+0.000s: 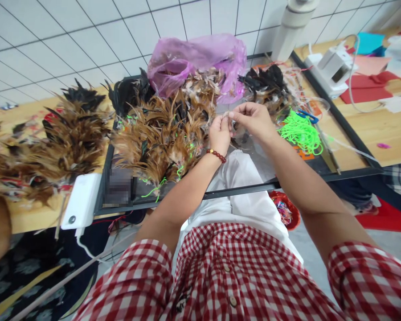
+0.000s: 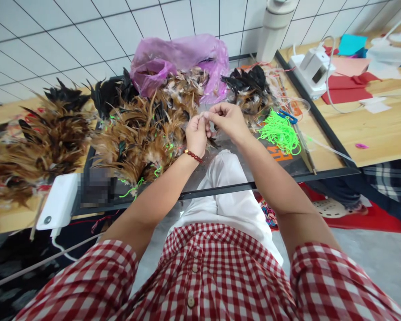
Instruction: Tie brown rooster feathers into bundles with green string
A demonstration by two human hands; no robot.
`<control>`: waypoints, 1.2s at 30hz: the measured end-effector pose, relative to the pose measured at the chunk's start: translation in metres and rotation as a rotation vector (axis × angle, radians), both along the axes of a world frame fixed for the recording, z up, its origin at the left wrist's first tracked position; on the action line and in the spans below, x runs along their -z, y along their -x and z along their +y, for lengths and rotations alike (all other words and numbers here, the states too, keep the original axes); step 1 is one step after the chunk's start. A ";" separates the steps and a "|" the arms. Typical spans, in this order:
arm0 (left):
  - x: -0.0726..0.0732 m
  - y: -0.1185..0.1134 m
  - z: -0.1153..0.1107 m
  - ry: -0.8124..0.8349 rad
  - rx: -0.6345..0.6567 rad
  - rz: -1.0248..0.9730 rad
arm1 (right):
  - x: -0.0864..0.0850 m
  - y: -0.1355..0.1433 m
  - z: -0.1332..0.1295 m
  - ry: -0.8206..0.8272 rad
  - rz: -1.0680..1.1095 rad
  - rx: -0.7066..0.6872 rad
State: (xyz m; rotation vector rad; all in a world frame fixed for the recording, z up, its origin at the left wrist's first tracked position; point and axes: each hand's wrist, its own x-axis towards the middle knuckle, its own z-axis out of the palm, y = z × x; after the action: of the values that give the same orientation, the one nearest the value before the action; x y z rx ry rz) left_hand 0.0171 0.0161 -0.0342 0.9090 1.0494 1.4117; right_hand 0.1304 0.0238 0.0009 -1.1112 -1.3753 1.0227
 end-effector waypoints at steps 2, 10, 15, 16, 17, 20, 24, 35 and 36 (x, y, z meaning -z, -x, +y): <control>-0.005 0.000 -0.003 0.014 0.013 -0.003 | 0.000 0.003 -0.001 0.006 0.008 0.014; -0.017 -0.001 -0.007 0.111 0.030 0.001 | -0.029 -0.040 0.003 -0.019 -0.362 0.300; -0.016 -0.001 -0.004 0.129 0.026 -0.007 | -0.054 -0.137 -0.001 0.346 -1.189 0.587; -0.016 -0.002 -0.004 0.126 0.029 -0.006 | -0.053 -0.152 -0.002 0.428 -1.261 0.592; -0.017 -0.002 -0.005 0.122 0.032 -0.005 | -0.051 -0.163 -0.001 0.504 -1.290 0.567; -0.018 -0.002 -0.006 0.114 0.037 -0.005 | -0.038 -0.179 0.001 0.563 -1.289 0.502; -0.019 -0.001 -0.006 0.111 0.036 -0.012 | -0.031 -0.176 0.001 0.518 -1.396 0.449; -0.020 -0.001 -0.006 0.120 0.039 -0.017 | -0.051 -0.180 -0.013 0.372 -1.304 0.589; -0.020 -0.001 -0.006 0.124 0.039 -0.015 | -0.050 -0.178 -0.013 0.372 -1.314 0.593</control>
State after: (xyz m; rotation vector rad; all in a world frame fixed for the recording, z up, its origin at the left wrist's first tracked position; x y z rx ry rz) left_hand 0.0181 0.0096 -0.0139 0.8233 1.0896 1.3041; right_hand 0.3086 0.0106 0.0513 -2.5156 -1.6089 -0.0212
